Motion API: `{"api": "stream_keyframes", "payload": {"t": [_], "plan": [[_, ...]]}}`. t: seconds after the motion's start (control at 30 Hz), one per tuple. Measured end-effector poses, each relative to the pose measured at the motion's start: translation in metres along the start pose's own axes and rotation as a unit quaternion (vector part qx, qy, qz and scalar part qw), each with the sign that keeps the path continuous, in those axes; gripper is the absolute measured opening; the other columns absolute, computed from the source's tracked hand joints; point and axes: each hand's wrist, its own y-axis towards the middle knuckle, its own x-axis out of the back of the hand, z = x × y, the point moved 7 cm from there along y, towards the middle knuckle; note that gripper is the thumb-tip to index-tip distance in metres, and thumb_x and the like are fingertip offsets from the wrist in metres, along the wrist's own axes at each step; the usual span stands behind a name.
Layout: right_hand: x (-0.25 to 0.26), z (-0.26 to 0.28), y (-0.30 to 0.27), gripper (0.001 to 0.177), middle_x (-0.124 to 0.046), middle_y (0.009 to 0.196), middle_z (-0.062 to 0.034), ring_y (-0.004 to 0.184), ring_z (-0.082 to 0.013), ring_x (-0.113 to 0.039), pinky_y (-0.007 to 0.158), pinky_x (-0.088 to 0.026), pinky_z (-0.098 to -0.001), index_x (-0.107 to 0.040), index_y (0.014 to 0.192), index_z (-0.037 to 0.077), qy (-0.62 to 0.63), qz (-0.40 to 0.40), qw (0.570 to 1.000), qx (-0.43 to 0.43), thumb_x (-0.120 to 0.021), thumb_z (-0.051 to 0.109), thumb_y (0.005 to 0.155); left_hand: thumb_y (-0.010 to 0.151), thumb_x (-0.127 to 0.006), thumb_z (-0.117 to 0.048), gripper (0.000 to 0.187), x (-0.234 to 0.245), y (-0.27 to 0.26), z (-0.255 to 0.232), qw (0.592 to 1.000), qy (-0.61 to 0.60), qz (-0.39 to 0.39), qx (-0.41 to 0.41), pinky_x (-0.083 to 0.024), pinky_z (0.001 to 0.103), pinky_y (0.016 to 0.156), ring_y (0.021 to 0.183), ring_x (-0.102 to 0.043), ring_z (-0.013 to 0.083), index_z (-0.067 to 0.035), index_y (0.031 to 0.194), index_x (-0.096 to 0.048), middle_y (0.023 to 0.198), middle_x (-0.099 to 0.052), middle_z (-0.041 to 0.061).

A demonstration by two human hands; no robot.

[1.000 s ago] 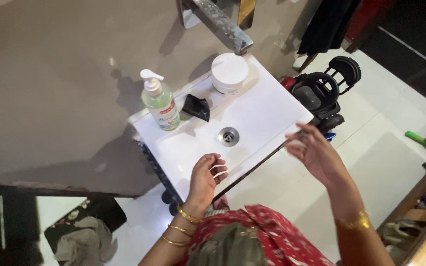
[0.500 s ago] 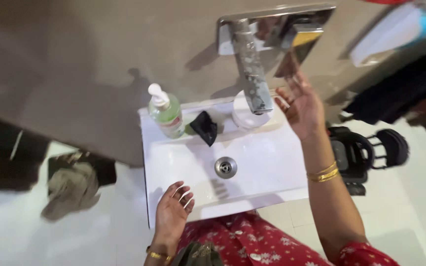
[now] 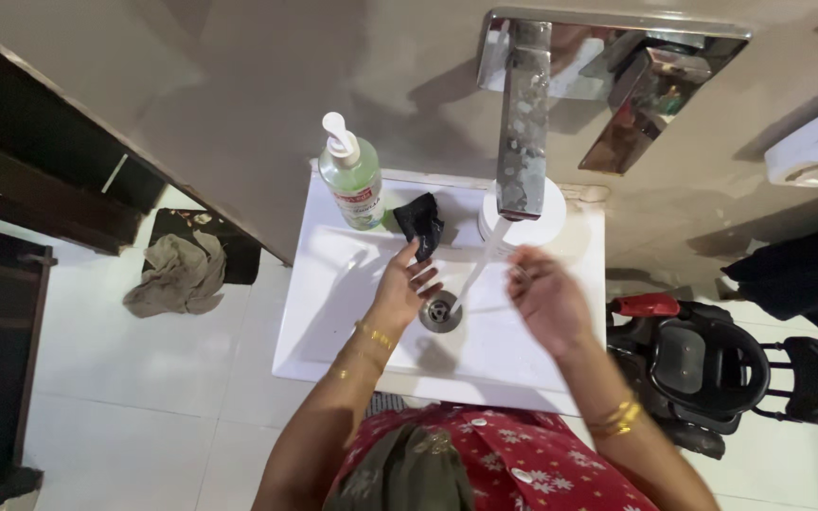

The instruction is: The person wipes the sink basin, the faucet, and the surrounding walls using a dark cloth, then applies liquid soap from a dispenser and washes their hands under the running tap.

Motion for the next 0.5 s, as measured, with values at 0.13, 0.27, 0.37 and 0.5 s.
{"api": "stream_keyframes", "payload": {"t": [0.13, 0.27, 0.37, 0.5], "plan": [[-0.003, -0.064, 0.022, 0.026, -0.066, 0.103, -0.0113, 0.099, -0.0225, -0.065, 0.096, -0.055, -0.0352, -0.060, 0.113, 0.002, 0.023, 0.002, 0.995, -0.094, -0.042, 0.020, 0.105, 0.093, -0.071, -0.037, 0.033, -0.006, 0.055, 0.020, 0.997, 0.052, 0.016, 0.050, -0.057, 0.040, 0.081, 0.101, -0.065, 0.0211, -0.013, 0.111, -0.060, 0.110, -0.066, 0.006], [-0.021, -0.084, 0.036, 0.034, -0.068, 0.119, -0.0145, 0.113, -0.0240, -0.064, 0.102, -0.054, -0.0340, -0.057, 0.128, -0.002, 0.096, -0.013, 0.987, -0.127, -0.041, 0.013, 0.103, 0.093, -0.068, -0.026, 0.019, -0.004, 0.056, 0.039, 0.990, 0.001, 0.140, 0.016, -0.055, 0.038, 0.060, 0.076, -0.065, 0.0228, -0.011, 0.103, -0.061, 0.092, -0.066, 0.009], [-0.039, -0.080, 0.037, 0.041, -0.065, 0.127, -0.0155, 0.116, -0.0244, -0.063, 0.102, -0.053, -0.0336, -0.053, 0.139, -0.005, 0.096, -0.013, 0.989, -0.108, -0.042, 0.013, 0.104, 0.092, -0.057, -0.003, 0.017, 0.001, 0.031, 0.042, 0.994, 0.012, 0.108, -0.013, -0.062, 0.032, 0.075, 0.083, -0.071, 0.0190, -0.004, 0.107, -0.063, 0.100, -0.069, 0.010], [-0.069, -0.063, 0.040, 0.042, -0.064, 0.132, -0.0159, 0.121, -0.0246, -0.064, 0.102, -0.054, -0.0324, -0.048, 0.140, -0.004, 0.069, -0.024, 0.995, -0.069, -0.041, 0.008, 0.100, 0.092, -0.051, 0.000, 0.019, -0.018, -0.002, 0.020, 0.990, 0.095, 0.102, 0.003, -0.058, 0.032, 0.062, 0.069, -0.061, 0.0145, -0.010, 0.108, -0.057, 0.089, -0.063, 0.007]]}}
